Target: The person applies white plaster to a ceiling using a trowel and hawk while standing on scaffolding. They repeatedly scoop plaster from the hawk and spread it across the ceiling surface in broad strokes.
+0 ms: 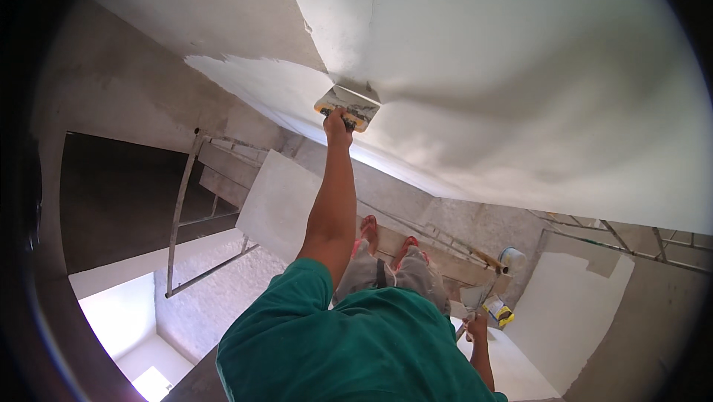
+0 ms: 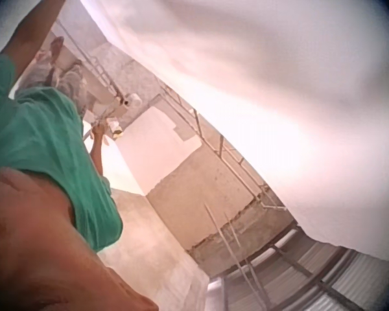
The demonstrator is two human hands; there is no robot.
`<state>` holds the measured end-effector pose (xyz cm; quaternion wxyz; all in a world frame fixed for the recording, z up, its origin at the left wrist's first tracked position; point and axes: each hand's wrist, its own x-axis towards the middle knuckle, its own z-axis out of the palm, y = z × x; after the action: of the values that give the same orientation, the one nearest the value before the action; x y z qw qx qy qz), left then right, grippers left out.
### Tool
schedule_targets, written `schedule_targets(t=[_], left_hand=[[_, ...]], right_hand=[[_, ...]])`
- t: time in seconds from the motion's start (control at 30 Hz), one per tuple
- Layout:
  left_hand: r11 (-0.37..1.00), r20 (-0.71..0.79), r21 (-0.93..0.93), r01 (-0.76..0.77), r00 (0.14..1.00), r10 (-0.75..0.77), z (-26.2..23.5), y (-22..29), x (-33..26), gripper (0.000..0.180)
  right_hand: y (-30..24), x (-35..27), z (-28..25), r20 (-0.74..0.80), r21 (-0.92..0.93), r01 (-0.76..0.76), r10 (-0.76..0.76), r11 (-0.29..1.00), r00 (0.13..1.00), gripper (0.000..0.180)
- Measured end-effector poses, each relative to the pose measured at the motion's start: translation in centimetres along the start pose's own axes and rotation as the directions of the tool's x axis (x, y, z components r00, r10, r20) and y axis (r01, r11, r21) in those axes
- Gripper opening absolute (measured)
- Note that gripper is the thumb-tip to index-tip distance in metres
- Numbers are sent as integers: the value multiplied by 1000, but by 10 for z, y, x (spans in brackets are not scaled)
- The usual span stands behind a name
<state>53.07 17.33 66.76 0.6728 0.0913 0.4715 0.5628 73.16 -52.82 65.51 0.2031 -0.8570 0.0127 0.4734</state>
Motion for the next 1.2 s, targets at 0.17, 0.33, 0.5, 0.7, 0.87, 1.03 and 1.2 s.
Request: schedule_targets(t=[0.17,0.33,0.5,0.7,0.87,1.03,1.2], left_hand=[[998,-6,60,-27,1000,27,25,7,0,18],[979,15,140,-148,989,148,76,52,-39,13],[923,95,161,-350,936,339,175,145,-106,18],[759,392,279,-589,791,470,288,301,-259,20],[704,427,168,-690,694,579,218,315,-238,21],[959,268,86,-268,934,237,73,136,-153,24],[988,2,148,-51,999,52,-21,-4,-51,21]], right_hand=[[15,14,-11,94,122,-57,46,991,994,15],[22,44,-19,98,85,-11,3,996,995,13],[14,82,-23,200,8,89,-89,996,976,13],[-43,87,-31,179,20,113,-114,993,977,14],[-60,95,-44,245,-37,145,-132,989,960,17],[-39,47,-54,160,-13,56,-53,998,986,20],[17,42,-65,149,56,-18,9,998,989,21]])
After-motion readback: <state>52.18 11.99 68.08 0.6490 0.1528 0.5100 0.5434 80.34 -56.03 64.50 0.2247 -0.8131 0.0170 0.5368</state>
